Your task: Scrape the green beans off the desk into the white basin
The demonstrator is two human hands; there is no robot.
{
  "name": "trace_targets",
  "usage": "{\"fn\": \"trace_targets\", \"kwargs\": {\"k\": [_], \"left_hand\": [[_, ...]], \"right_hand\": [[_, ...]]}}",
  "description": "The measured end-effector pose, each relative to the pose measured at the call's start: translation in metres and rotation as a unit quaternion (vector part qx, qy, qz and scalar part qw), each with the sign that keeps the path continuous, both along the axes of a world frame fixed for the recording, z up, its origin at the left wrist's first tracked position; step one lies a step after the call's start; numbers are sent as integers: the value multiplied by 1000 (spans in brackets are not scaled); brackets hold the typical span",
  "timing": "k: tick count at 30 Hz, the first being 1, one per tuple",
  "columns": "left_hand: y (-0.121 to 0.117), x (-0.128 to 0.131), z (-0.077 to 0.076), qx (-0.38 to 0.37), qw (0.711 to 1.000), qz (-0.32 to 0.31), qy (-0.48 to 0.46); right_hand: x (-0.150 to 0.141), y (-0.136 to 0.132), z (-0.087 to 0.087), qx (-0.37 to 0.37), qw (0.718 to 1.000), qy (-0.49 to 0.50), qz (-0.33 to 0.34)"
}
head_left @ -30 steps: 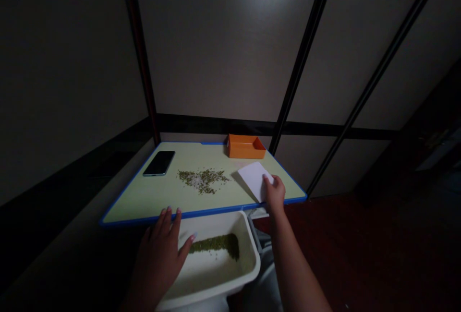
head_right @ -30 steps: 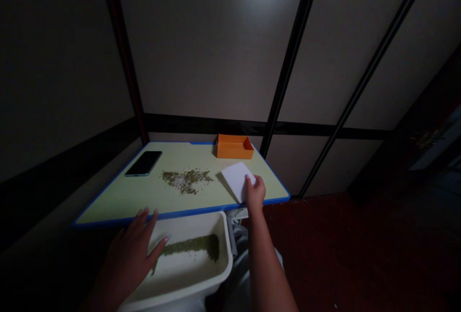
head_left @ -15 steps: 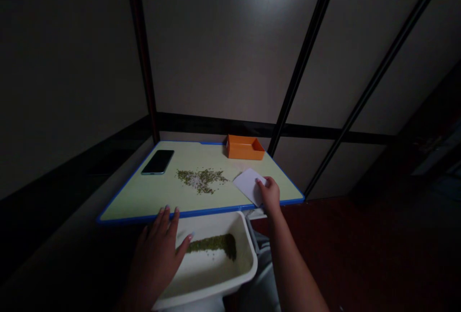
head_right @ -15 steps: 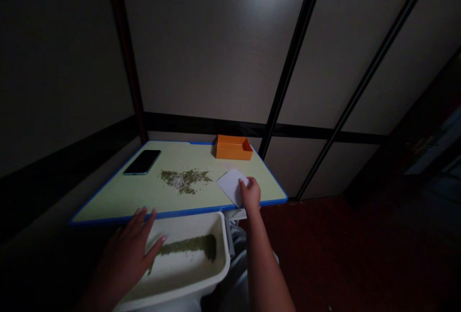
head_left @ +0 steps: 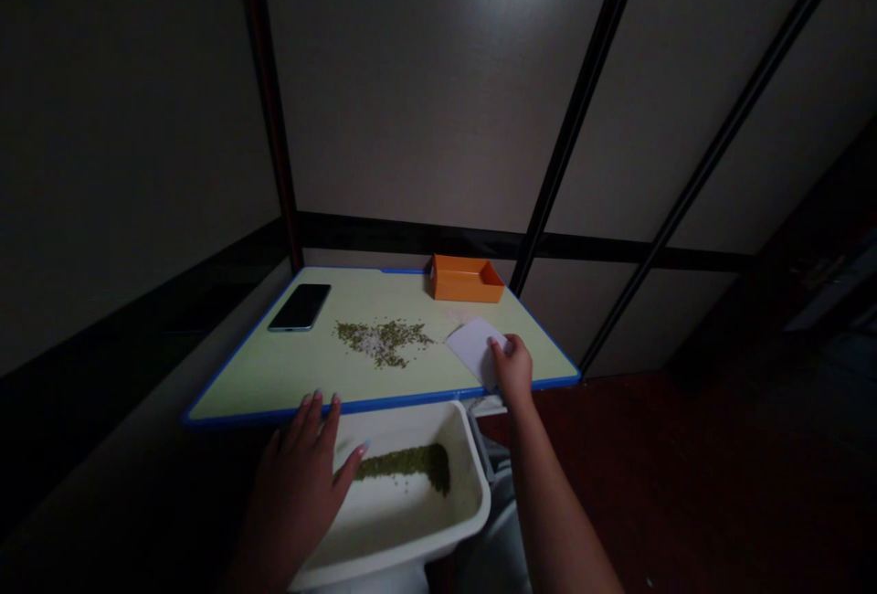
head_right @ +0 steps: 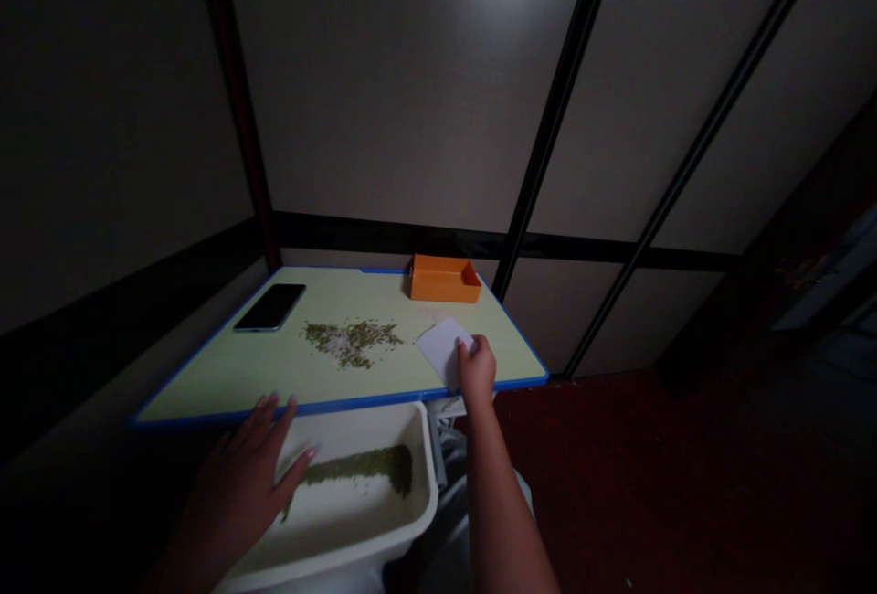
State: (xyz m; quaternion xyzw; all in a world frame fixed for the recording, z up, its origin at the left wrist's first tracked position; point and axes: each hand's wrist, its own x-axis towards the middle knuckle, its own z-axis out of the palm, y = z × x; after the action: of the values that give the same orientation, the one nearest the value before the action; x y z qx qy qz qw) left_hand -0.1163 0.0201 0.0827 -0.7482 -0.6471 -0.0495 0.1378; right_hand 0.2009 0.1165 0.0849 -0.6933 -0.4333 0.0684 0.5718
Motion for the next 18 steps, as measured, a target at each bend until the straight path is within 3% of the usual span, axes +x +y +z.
{"fn": "trace_targets", "kwargs": {"k": [8,18], "left_hand": [[3,-1,-7,32,999,-12,-13],[2,0,-3,16,1000,-9,-10]], "right_hand": [[3,3,-2,6,1000,15,23],[5,1,-2,22,998,44,46]]}}
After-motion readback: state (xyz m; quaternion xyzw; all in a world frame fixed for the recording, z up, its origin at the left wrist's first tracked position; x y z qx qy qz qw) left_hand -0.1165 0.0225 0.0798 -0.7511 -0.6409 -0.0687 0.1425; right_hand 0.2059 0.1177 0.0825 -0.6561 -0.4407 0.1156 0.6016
